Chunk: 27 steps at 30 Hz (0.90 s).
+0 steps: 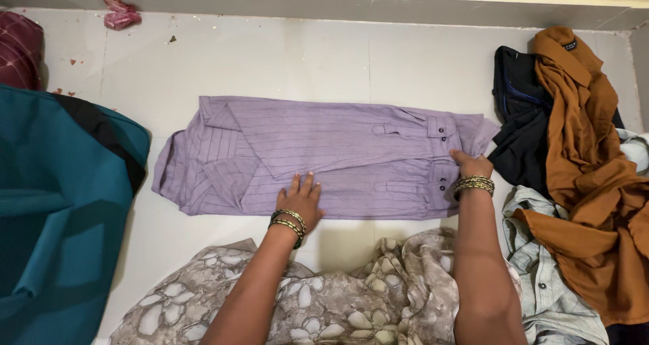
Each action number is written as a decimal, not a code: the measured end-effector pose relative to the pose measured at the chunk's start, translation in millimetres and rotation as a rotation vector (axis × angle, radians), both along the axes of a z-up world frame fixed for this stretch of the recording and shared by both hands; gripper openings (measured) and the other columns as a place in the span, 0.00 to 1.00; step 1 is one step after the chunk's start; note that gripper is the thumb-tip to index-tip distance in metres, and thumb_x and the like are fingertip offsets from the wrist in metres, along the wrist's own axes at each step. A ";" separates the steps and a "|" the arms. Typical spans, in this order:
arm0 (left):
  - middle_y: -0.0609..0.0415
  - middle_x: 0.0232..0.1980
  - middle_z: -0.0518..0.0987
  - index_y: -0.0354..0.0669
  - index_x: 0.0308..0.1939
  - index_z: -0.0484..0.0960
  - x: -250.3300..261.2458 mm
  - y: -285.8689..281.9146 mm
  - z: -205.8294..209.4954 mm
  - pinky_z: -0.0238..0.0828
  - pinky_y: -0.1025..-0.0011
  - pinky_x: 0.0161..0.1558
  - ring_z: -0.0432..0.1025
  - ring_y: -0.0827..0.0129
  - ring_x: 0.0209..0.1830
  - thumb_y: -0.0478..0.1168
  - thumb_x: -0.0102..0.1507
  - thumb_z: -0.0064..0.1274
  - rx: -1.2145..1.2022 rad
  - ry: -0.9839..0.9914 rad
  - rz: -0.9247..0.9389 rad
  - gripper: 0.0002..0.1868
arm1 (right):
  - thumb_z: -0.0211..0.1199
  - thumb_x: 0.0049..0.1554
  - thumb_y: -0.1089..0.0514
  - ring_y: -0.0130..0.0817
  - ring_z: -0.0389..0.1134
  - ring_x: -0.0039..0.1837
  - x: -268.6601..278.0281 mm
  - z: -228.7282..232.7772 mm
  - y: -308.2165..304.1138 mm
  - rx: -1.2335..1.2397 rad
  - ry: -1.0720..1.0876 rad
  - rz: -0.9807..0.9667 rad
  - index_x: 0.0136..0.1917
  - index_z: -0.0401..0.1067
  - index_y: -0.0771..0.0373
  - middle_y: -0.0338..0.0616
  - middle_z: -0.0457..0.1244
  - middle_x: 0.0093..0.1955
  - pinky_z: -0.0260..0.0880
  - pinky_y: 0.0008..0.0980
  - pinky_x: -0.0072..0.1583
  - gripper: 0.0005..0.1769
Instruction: The person folds a shirt on the floor by tucking in the sleeves, folding the sides toward the center, and then folding the garment in half.
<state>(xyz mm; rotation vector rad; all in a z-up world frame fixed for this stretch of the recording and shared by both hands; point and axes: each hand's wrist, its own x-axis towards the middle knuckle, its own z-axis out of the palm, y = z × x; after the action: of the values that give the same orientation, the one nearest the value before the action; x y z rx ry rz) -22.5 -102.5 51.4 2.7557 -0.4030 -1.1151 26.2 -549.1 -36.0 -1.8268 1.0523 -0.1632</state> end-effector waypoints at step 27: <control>0.56 0.83 0.50 0.51 0.72 0.67 -9.0 23.8 -45.3 0.45 0.49 0.75 0.39 0.61 0.84 0.50 0.67 0.49 -0.239 -0.167 0.048 0.29 | 0.71 0.53 0.36 0.53 0.67 0.65 -7.8 6.5 297.1 -0.562 0.086 1.061 0.72 0.66 0.62 0.58 0.63 0.65 0.69 0.44 0.65 0.43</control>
<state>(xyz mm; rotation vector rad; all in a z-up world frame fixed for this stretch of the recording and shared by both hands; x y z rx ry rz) -31.5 -78.7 6.1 2.6380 -0.4552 -0.7729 18.4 -252.0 -29.5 -2.6771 -0.0442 0.2918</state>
